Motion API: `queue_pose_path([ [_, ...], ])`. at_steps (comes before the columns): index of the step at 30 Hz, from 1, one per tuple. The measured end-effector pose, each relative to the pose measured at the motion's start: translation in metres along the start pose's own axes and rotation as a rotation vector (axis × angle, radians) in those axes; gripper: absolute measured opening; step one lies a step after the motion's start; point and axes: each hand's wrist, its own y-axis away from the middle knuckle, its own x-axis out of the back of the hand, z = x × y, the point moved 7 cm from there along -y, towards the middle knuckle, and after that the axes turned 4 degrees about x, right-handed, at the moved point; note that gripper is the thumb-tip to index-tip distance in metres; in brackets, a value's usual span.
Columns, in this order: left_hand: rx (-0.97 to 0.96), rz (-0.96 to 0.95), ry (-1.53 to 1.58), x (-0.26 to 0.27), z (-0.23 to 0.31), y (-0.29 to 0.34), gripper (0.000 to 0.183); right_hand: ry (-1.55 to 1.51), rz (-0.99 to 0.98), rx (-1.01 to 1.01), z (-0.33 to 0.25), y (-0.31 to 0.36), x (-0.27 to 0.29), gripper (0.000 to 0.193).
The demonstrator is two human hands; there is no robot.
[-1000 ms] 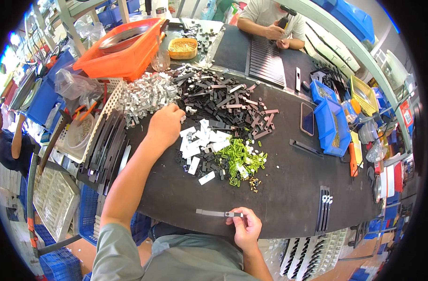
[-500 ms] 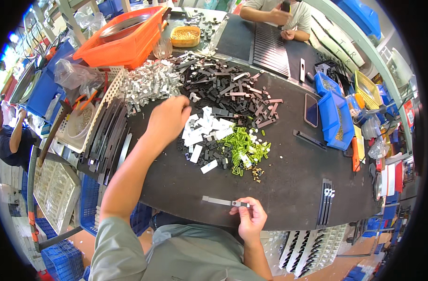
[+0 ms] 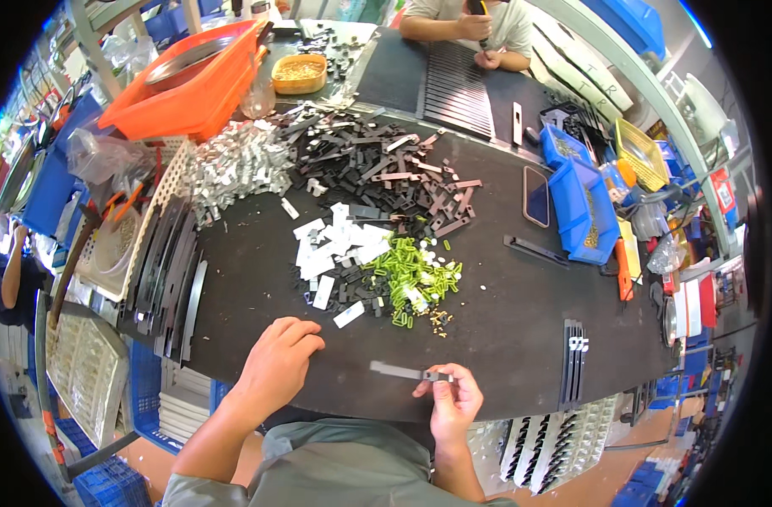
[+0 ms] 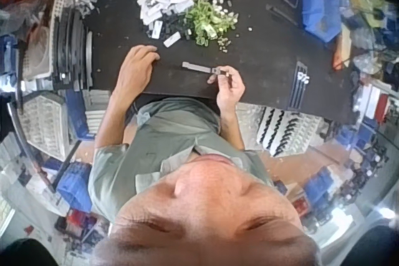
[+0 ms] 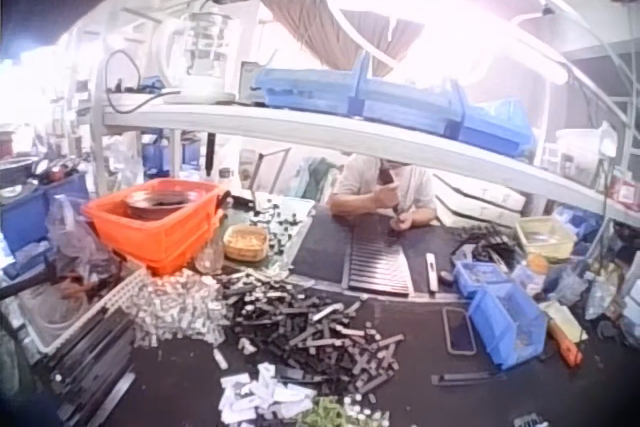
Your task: The person assembles industrial slide mechanisms by hand, joining small metal and plastic components such as metal slides, plastic components, metal brackets, and pins.
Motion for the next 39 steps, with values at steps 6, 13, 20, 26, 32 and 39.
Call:
queue_pose_path([
  [6, 0.029, 0.043, 0.159, -0.002, -0.005, 0.004, 0.02, 0.048, 0.105, 0.124, -0.023, -0.01, 0.037, 0.015],
  [13, -0.07, 0.058, 0.149, 0.014, 0.015, -0.048, 0.016, 0.064, 0.129, 0.107, -0.017, -0.009, 0.048, 0.015],
  [20, -0.08, 0.207, -0.077, -0.05, -0.005, -0.117, 0.016, 0.118, 0.114, 0.097, -0.01, -0.01, 0.043, 0.014],
  [26, -0.161, 0.252, -0.066, -0.06, -0.002, -0.115, 0.018, 0.114, 0.14, 0.121, -0.012, -0.006, 0.042, 0.015],
  [32, -0.101, 0.254, -0.027, -0.057, -0.006, -0.114, 0.02, 0.076, 0.131, 0.127, -0.014, 0.014, 0.045, 0.015],
  [39, -0.185, 0.232, -0.067, -0.063, 0.003, -0.111, 0.019, 0.048, 0.094, 0.049, -0.018, 0.045, 0.033, 0.015],
])
